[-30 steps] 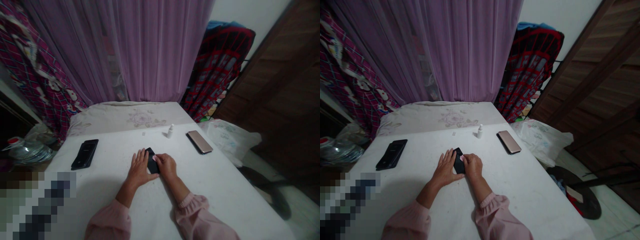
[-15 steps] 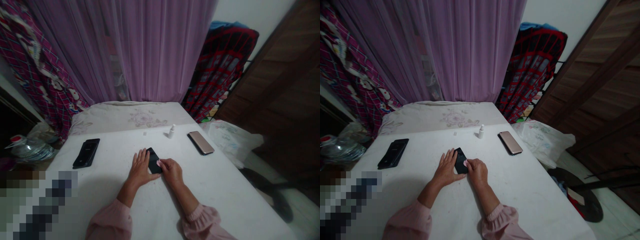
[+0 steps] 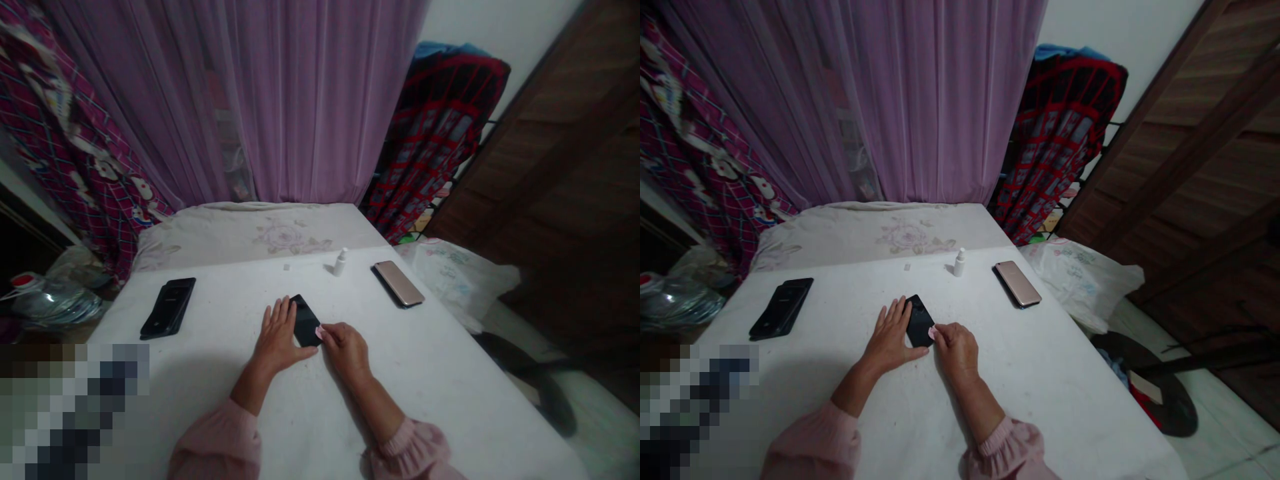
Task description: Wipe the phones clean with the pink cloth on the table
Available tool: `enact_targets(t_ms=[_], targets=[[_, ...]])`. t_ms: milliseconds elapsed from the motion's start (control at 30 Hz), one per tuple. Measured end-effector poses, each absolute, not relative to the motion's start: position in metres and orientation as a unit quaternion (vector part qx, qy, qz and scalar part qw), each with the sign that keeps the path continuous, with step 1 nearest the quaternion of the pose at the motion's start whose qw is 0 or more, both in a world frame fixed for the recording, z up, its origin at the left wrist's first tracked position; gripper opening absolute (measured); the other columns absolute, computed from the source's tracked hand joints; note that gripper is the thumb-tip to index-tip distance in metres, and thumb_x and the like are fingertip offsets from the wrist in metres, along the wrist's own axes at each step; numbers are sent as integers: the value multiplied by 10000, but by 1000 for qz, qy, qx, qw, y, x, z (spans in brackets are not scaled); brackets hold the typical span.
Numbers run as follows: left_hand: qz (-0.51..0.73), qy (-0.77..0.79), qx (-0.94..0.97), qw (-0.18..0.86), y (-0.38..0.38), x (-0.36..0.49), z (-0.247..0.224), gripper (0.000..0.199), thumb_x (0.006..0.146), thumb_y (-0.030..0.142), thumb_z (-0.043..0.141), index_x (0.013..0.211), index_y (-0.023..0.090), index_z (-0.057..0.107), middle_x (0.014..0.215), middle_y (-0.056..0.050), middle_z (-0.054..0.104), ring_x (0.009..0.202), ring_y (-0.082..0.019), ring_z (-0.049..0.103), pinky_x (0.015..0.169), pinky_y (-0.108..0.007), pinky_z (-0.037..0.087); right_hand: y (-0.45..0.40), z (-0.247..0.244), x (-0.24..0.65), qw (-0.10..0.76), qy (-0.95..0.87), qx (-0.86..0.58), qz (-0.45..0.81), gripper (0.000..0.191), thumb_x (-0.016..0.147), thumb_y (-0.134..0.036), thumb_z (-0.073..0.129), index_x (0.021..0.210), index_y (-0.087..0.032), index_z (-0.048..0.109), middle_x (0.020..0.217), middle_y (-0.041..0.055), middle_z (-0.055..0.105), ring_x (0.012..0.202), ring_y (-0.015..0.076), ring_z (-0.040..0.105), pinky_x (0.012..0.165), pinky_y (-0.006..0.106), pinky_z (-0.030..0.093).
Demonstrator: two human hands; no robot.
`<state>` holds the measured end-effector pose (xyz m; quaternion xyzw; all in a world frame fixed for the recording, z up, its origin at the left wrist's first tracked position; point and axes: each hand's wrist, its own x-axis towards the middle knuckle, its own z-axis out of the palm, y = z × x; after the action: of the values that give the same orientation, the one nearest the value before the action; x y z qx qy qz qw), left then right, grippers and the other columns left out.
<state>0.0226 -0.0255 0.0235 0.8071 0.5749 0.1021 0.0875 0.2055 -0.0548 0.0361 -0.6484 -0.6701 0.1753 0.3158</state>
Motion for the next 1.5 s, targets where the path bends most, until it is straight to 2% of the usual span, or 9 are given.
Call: enact_targets(t_ms=[633, 1500], targets=[[98, 581, 804, 82, -27, 25, 27, 1079, 666, 654, 665, 1487, 84, 259, 1582, -226, 190, 1465, -372, 146, 1178, -540, 116, -6, 44, 172, 257, -677, -672, 153, 213, 924, -355, 571, 976, -270, 759, 934, 31, 744, 880, 166, 668, 762, 244, 437], [101, 579, 803, 95, -26, 24, 27, 1105, 664, 686, 652, 1500, 92, 240, 1585, -223, 174, 1469, -367, 128, 1180, -534, 90, -60, 39, 211, 307, -670, -653, 176, 220, 892, -365, 584, 943, -255, 767, 868, 28, 746, 827, 168, 676, 737, 239, 469]])
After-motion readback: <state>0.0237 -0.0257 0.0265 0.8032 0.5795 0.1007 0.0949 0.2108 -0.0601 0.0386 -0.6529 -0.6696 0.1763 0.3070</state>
